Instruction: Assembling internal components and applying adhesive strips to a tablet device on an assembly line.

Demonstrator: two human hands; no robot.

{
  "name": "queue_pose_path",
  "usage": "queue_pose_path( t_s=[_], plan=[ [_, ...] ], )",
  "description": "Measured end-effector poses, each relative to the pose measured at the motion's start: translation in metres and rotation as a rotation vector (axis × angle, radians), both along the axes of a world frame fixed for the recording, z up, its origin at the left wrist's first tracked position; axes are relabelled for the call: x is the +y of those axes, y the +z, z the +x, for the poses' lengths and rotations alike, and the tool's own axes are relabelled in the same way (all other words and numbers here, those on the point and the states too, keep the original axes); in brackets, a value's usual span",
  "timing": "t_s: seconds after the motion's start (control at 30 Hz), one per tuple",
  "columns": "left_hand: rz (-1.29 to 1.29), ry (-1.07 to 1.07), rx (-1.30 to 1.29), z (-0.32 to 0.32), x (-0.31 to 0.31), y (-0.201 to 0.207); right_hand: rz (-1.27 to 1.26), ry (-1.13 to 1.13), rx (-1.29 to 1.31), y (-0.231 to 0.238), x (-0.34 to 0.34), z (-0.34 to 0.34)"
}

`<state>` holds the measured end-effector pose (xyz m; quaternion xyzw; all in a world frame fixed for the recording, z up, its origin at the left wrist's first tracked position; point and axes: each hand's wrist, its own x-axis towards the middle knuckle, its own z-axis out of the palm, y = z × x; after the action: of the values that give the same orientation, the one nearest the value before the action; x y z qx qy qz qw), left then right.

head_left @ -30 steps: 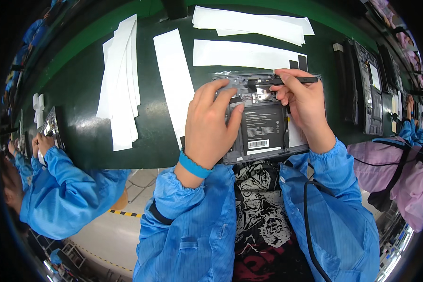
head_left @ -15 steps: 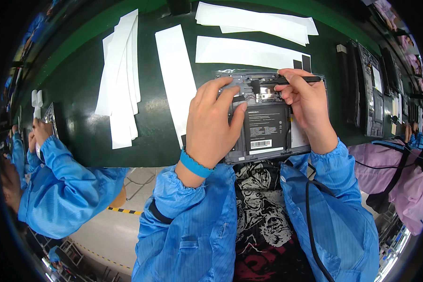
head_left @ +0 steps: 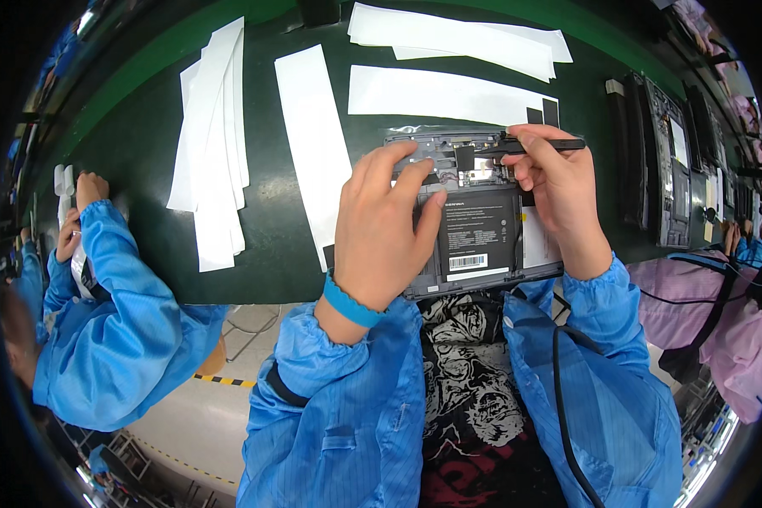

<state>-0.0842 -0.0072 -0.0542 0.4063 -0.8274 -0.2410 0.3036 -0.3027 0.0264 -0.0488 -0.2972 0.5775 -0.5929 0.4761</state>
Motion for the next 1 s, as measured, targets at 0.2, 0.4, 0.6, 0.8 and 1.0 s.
queue_pose_path(
  t_s=[0.2, 0.4, 0.6, 0.8, 1.0],
  plan=[
    [0.0, -0.025, -0.006, -0.005, 0.004, 0.001, -0.004, 0.061, 0.114, 0.004, 0.002, -0.002],
    [-0.026, -0.025, -0.011, -0.006, 0.004, -0.002, -0.009, 0.112, 0.098, 0.015, -0.002, 0.005],
    [-0.04, -0.032, -0.042, -0.005, 0.005, -0.003, 0.006, 0.137, 0.041, 0.016, -0.011, 0.007],
    [-0.036, -0.034, -0.049, -0.004, 0.004, -0.004, 0.025, 0.149, 0.071, 0.003, -0.008, -0.008],
    [-0.033, -0.035, -0.04, -0.004, 0.005, -0.005, 0.036, 0.144, 0.077, -0.001, -0.008, -0.01]
  ],
)
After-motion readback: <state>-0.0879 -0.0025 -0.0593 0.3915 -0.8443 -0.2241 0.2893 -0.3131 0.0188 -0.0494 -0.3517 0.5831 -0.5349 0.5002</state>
